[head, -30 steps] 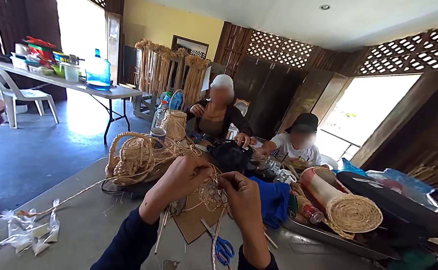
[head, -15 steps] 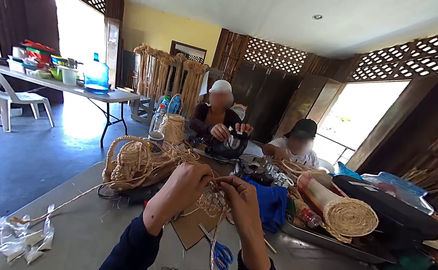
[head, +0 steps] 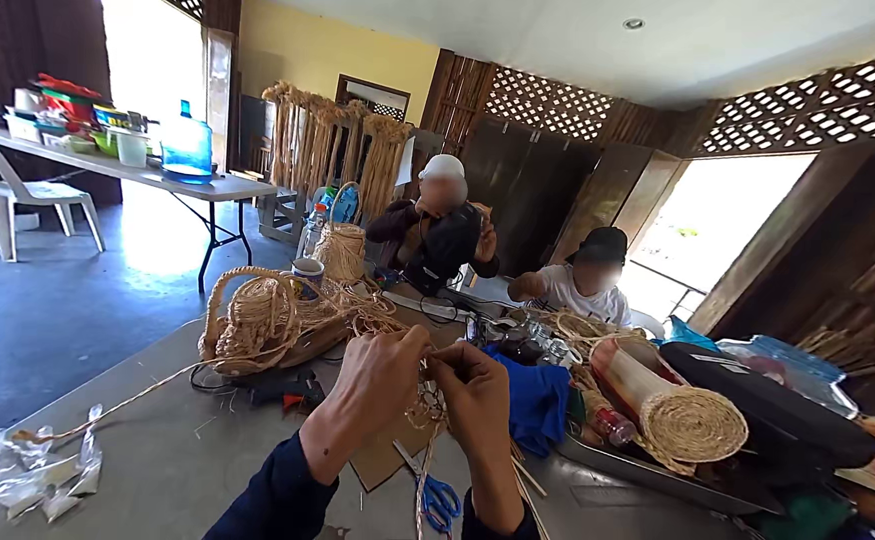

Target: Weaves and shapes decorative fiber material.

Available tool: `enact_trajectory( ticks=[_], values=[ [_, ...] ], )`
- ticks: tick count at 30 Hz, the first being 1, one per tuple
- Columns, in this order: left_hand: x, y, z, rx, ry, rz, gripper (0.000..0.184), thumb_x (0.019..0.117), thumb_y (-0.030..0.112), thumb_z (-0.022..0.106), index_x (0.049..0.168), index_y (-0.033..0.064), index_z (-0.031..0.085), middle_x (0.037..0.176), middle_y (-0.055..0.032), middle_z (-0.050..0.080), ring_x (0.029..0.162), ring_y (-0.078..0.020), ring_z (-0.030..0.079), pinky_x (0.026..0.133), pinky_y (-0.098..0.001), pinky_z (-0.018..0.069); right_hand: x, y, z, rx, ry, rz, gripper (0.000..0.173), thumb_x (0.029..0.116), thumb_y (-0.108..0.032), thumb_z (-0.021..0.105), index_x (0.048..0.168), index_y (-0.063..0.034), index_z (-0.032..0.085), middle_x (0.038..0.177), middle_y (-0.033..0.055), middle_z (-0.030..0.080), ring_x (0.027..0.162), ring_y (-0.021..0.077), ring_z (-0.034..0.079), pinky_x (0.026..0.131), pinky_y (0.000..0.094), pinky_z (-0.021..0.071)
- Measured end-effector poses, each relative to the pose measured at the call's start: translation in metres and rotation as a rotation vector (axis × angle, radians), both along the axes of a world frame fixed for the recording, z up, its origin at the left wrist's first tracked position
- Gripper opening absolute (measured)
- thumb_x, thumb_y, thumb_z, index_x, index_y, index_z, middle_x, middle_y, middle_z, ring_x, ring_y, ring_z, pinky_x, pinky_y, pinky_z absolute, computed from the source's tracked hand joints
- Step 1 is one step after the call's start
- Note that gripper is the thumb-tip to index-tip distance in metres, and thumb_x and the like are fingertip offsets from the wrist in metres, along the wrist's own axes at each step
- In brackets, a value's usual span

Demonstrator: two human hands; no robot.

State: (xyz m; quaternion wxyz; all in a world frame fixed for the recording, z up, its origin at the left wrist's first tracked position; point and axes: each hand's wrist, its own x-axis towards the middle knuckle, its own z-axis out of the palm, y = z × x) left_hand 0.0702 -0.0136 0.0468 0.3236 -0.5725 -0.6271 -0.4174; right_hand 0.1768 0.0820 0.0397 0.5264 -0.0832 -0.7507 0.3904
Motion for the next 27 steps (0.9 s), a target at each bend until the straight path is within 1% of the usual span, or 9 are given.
enact_trajectory(
  ticks=[7, 8, 10, 12, 14, 15, 17, 20, 27],
  values=[
    [0.0, 0.001, -0.001, 0.026, -0.075, -0.018, 0.016, 0.0947, 0.01, 0.055, 0.088, 0.0031, 0.069, 0.062, -0.0085, 0.061, 0.054, -0.0261, 0.064, 0.048, -0.0437, 0.0507, 0.004, -0.001, 0.003, -0.021, -0.05, 0.016, 0.008, 0.0852, -0.004, 0.063, 0.081, -0.0064, 0.069, 0.067, -0.0056, 0.066, 0.057, -0.002, 0.059, 0.053, 0.0145, 0.0485],
    [-0.001, 0.001, 0.0, -0.005, -0.113, -0.049, 0.017, 0.0955, 0.011, 0.056, 0.089, 0.0028, 0.069, 0.064, -0.0091, 0.063, 0.056, -0.0264, 0.065, 0.051, -0.0448, 0.0519, 0.004, 0.0, 0.004, -0.025, -0.059, 0.019, 0.008, 0.0858, -0.004, 0.063, 0.082, -0.0061, 0.069, 0.067, -0.0055, 0.065, 0.057, -0.0022, 0.059, 0.054, 0.0144, 0.0483],
    [-0.007, -0.005, 0.007, -0.141, -0.274, -0.166, 0.021, 0.102, 0.014, 0.055, 0.097, 0.0028, 0.071, 0.076, -0.0093, 0.069, 0.068, -0.0232, 0.068, 0.064, -0.0444, 0.0553, 0.008, 0.001, 0.006, -0.033, -0.077, 0.017, 0.008, 0.0867, -0.002, 0.063, 0.083, -0.0048, 0.07, 0.068, -0.0047, 0.066, 0.057, -0.0025, 0.059, 0.054, 0.0139, 0.0483],
    [-0.015, -0.012, 0.014, -0.218, -0.477, -0.287, 0.029, 0.1073, 0.019, 0.049, 0.104, 0.0013, 0.072, 0.086, -0.0071, 0.07, 0.076, -0.014, 0.067, 0.073, -0.0343, 0.0552, 0.011, -0.001, 0.008, -0.066, -0.096, 0.003, 0.008, 0.0882, 0.0, 0.063, 0.084, -0.0035, 0.07, 0.069, -0.0036, 0.067, 0.059, -0.0017, 0.061, 0.055, 0.0141, 0.0497],
    [-0.023, -0.017, 0.019, -0.244, -0.656, -0.4, 0.035, 0.111, 0.022, 0.042, 0.112, 0.001, 0.07, 0.095, -0.0043, 0.074, 0.084, -0.0085, 0.072, 0.079, -0.0282, 0.0605, 0.011, -0.002, 0.01, -0.089, -0.096, -0.015, 0.008, 0.0879, 0.001, 0.064, 0.085, -0.0028, 0.07, 0.069, -0.0029, 0.067, 0.06, -0.001, 0.061, 0.056, 0.0147, 0.0506],
    [-0.026, -0.018, 0.02, -0.241, -0.694, -0.441, 0.034, 0.1106, 0.022, 0.043, 0.11, 0.0019, 0.07, 0.094, -0.0023, 0.074, 0.083, -0.0059, 0.072, 0.078, -0.0254, 0.0601, 0.01, -0.002, 0.01, -0.093, -0.084, -0.019, 0.007, 0.0876, 0.001, 0.064, 0.084, -0.0027, 0.07, 0.069, -0.0027, 0.067, 0.059, -0.001, 0.061, 0.056, 0.0149, 0.0505],
    [-0.028, -0.02, 0.02, -0.265, -0.674, -0.472, 0.024, 0.1045, 0.021, 0.058, 0.104, 0.0021, 0.072, 0.091, -0.0014, 0.072, 0.081, -0.003, 0.068, 0.077, -0.0225, 0.057, 0.008, -0.002, 0.008, -0.079, -0.062, -0.02, 0.008, 0.088, 0.0, 0.064, 0.085, -0.0026, 0.07, 0.07, -0.0029, 0.068, 0.061, -0.0013, 0.063, 0.057, 0.0147, 0.0517],
    [-0.022, -0.019, 0.023, -0.302, -0.686, -0.403, 0.017, 0.0929, 0.013, 0.074, 0.106, 0.0027, 0.072, 0.093, -0.0023, 0.072, 0.083, -0.0035, 0.069, 0.078, -0.0209, 0.0572, 0.006, -0.001, 0.006, -0.077, -0.044, -0.004, 0.008, 0.0883, 0.0, 0.064, 0.085, -0.0023, 0.07, 0.071, -0.0026, 0.069, 0.061, 0.0, 0.064, 0.058, 0.0155, 0.0534],
    [-0.016, -0.015, 0.022, -0.278, -0.689, -0.356, 0.01, 0.09, 0.007, 0.074, 0.1, 0.0041, 0.073, 0.087, 0.0001, 0.072, 0.077, -0.0007, 0.067, 0.074, -0.0189, 0.056, 0.001, -0.001, 0.003, -0.038, -0.017, 0.051, 0.008, 0.0897, -0.001, 0.061, 0.087, -0.0024, 0.069, 0.073, -0.0041, 0.066, 0.063, -0.0015, 0.061, 0.059, 0.0147, 0.0508]
  ],
)
